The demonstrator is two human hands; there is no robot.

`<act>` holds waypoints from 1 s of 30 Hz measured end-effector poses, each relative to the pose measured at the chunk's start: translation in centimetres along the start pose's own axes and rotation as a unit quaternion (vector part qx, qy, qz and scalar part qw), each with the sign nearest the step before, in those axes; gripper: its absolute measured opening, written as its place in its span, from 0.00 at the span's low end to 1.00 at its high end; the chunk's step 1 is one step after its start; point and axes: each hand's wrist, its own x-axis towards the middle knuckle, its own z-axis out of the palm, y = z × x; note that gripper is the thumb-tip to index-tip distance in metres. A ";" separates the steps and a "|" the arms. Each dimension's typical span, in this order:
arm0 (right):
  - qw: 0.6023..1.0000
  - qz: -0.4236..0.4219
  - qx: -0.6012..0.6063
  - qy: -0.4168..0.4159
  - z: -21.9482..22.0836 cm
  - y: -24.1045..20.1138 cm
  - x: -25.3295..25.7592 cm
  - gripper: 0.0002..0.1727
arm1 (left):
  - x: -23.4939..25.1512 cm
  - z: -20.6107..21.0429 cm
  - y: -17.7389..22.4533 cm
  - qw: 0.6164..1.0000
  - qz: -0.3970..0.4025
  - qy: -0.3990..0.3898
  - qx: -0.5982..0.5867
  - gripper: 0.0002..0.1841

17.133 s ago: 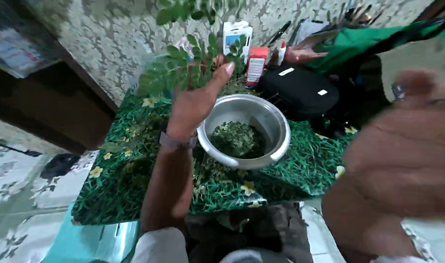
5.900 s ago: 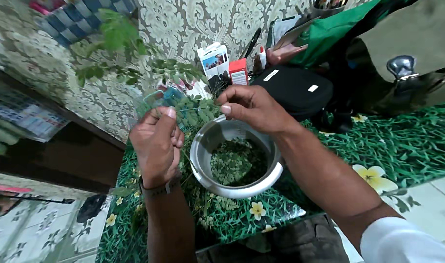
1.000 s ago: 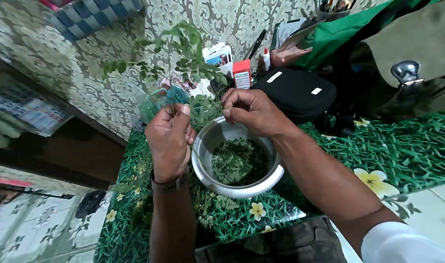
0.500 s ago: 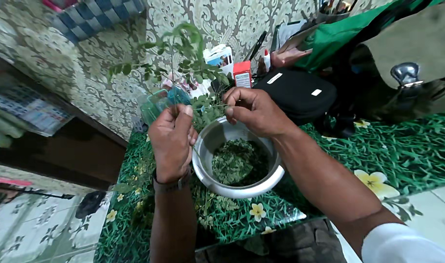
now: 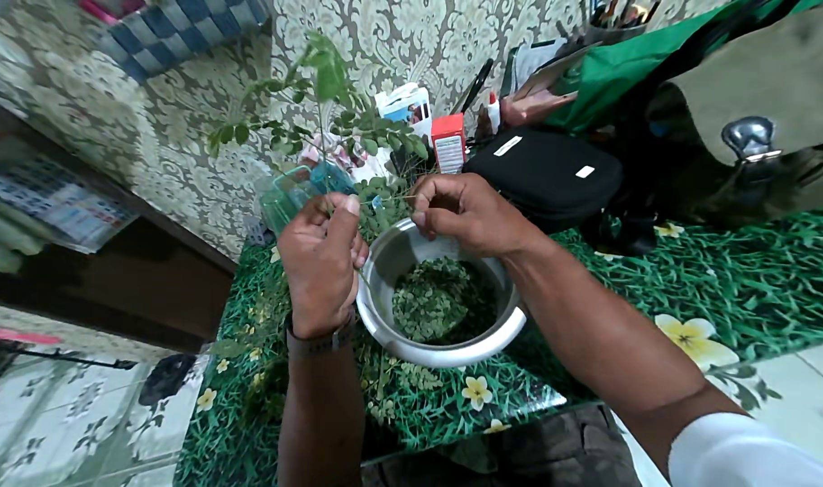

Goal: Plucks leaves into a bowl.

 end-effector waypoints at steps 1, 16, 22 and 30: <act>1.000 0.004 0.003 0.002 0.0 -0.1 0.0 0.02 | 0.0 0.0 0.0 1.000 -0.002 -0.005 0.003 0.05; 0.997 0.043 -0.050 -0.041 -1.3 -0.5 -0.1 0.06 | 0.0 -0.4 -0.1 1.000 -0.015 -0.017 0.011 0.05; 0.999 0.007 0.016 0.032 -2.3 -0.1 -0.3 0.12 | 0.0 -0.8 -0.1 0.998 -0.022 -0.045 0.034 0.03; 0.998 -0.049 0.040 0.031 -0.9 0.5 0.2 0.03 | -0.2 -0.3 -0.2 0.997 -0.041 -0.063 0.030 0.05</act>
